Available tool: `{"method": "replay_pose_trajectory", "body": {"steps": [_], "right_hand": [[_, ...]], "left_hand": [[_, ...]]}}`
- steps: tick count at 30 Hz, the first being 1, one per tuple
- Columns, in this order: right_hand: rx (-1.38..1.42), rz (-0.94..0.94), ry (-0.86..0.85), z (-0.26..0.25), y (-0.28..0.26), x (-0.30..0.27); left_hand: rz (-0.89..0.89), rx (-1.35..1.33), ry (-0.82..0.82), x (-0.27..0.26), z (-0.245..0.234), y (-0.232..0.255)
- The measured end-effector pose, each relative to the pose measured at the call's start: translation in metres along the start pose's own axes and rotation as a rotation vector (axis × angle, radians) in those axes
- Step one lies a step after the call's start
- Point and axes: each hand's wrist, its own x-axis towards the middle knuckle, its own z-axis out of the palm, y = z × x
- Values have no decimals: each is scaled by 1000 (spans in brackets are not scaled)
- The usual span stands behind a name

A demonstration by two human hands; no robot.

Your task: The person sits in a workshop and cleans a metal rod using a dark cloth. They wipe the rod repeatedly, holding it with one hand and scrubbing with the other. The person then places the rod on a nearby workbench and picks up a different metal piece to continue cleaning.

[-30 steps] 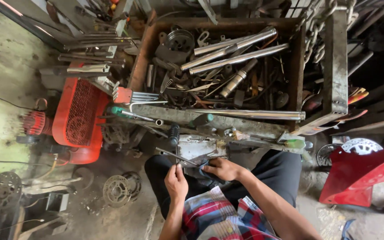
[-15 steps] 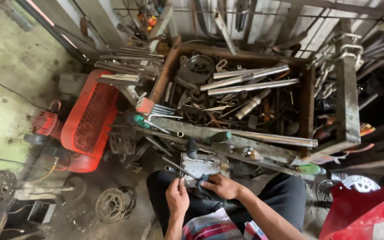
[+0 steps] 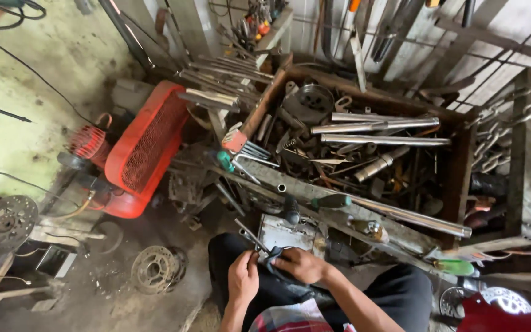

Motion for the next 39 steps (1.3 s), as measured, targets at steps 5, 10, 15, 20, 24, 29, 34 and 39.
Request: {"method": "replay_pose_trajectory", "body": {"steps": [5,10,15,20,24,29,34,39], "right_hand": [[46,187,-26,-11,-10,-20],[63,143,-25,-10,21,-27],[63,165,49,-19,6,-31],[196,43,68,-9,23,-35],[129,39,109,0,44,-38],[-131,-138,141,14,111,-37],[-35,-131,214,24,74,-51],[518,-67,246,24,55,-49]], "left_hand": [[-121,55,-2,7,-1,-5],[-86,53,-51,6,6,11],[-14,106,-258,-4,13,26],[74,92,-216,4,13,29],[102,139,-116,-4,25,5],[78,200,-56,15,25,13],[-31,225,-55,6,14,37],[-2,105,25,15,5,49]]}}
